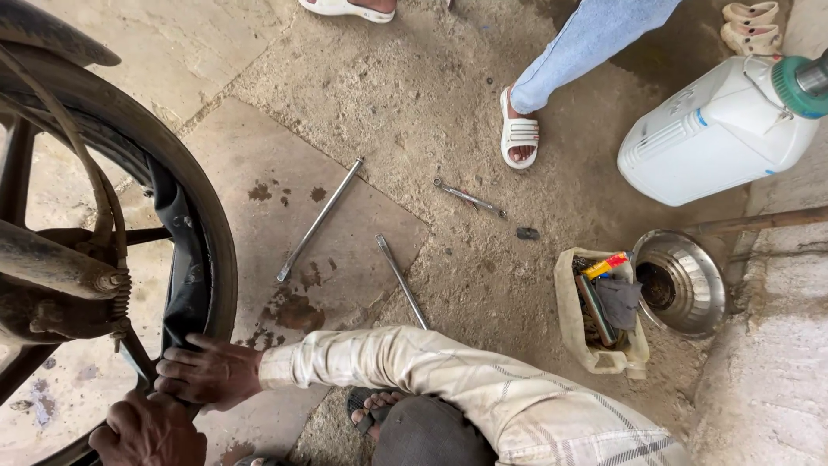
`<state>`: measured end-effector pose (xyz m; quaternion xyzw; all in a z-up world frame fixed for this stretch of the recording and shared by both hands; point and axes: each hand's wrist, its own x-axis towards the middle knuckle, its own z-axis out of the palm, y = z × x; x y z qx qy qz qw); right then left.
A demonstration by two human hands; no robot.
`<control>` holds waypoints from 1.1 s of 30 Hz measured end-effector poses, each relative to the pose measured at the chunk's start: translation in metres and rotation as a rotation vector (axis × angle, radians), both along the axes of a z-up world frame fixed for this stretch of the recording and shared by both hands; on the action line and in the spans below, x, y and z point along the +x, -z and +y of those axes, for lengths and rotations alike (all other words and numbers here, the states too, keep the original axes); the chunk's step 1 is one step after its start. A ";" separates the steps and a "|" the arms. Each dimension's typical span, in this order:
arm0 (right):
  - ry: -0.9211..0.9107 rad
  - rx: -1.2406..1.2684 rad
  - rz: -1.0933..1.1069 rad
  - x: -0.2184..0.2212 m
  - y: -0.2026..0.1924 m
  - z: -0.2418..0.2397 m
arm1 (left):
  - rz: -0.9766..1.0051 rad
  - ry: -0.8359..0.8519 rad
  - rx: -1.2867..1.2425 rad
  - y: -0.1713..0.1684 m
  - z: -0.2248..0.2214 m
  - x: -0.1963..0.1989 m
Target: Repairing or replacing a motorcycle inner tube using tire levers to manipulate the tire bead.
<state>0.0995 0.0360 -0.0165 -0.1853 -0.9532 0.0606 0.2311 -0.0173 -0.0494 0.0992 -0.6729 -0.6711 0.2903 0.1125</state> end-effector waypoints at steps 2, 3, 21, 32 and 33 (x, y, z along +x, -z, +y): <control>0.018 0.049 -0.070 -0.003 0.005 0.004 | 0.023 0.011 -0.025 -0.009 -0.005 0.009; 0.005 0.044 -0.067 -0.004 0.009 0.009 | 0.033 0.049 0.090 -0.012 -0.005 0.014; -0.241 -0.016 0.062 -0.017 0.006 0.020 | -0.259 -0.240 -0.228 -0.004 0.009 -0.023; -0.069 -0.354 0.343 0.073 -0.024 0.006 | -0.319 0.064 -0.018 -0.088 -0.010 -0.052; -0.016 -0.363 0.348 0.086 -0.027 0.021 | -0.310 0.031 -0.023 -0.096 -0.016 -0.045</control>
